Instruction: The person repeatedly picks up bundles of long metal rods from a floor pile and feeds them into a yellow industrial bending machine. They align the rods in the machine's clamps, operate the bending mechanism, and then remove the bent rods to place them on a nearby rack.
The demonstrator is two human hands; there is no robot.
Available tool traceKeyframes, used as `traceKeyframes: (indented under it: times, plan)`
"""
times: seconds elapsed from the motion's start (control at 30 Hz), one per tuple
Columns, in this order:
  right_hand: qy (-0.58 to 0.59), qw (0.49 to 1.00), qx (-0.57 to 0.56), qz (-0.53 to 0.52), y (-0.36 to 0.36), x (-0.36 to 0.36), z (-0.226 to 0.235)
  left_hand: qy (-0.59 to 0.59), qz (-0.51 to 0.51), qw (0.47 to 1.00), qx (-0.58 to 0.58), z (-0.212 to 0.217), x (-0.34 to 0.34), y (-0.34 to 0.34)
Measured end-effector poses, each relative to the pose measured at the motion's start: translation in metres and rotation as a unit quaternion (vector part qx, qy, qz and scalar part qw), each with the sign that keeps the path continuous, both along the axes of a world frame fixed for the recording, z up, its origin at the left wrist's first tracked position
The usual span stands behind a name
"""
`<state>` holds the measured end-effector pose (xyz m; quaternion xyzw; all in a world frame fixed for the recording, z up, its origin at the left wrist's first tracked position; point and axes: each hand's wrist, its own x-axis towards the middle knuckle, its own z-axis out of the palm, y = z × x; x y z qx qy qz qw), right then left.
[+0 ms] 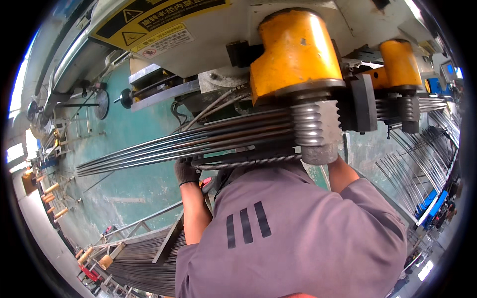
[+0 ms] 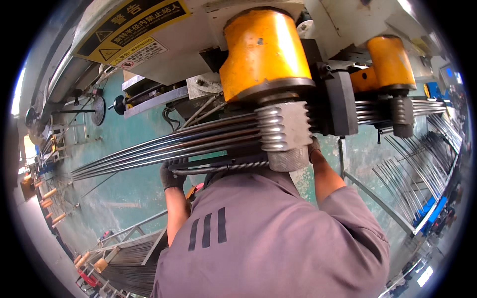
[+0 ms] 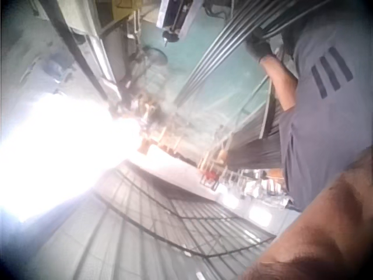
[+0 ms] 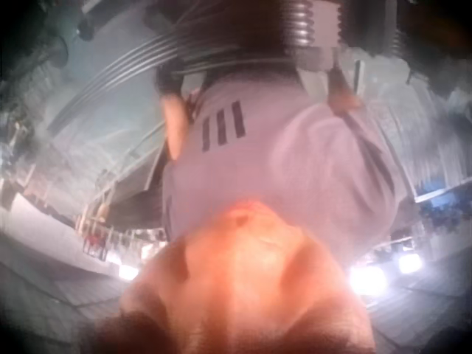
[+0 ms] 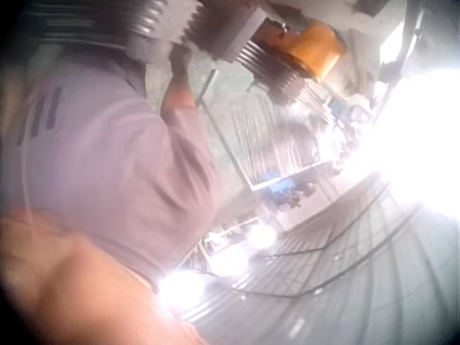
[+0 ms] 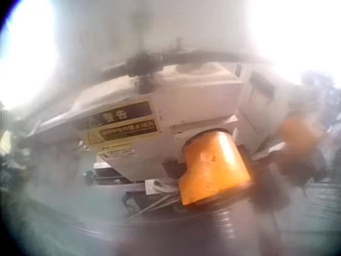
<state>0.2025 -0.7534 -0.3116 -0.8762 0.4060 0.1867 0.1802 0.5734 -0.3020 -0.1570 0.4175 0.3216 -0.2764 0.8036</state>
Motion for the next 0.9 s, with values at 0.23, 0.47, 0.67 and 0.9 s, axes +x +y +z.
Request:
traceKeyframes:
  times: [0.23,0.47,0.67,0.9]
  plan:
    - [-0.189,0.747,0.322,-0.55,0.058,-0.008,0.046,-0.096,-0.157,0.98,-0.076,-0.038,0.041,0.043]
    - [-0.248,0.763,0.257,-0.539,0.129,0.003,0.148,-0.044,-0.093,0.992,-0.077,0.0,0.026,0.017]
    - [-0.546,0.636,0.255,-0.482,0.069,0.038,0.182,-0.031,-0.036,0.993,-0.106,0.025,0.02,0.02]
    - [-0.735,0.402,0.365,-0.406,0.024,0.119,0.338,-0.15,0.052,0.981,-0.106,0.102,0.046,0.031]
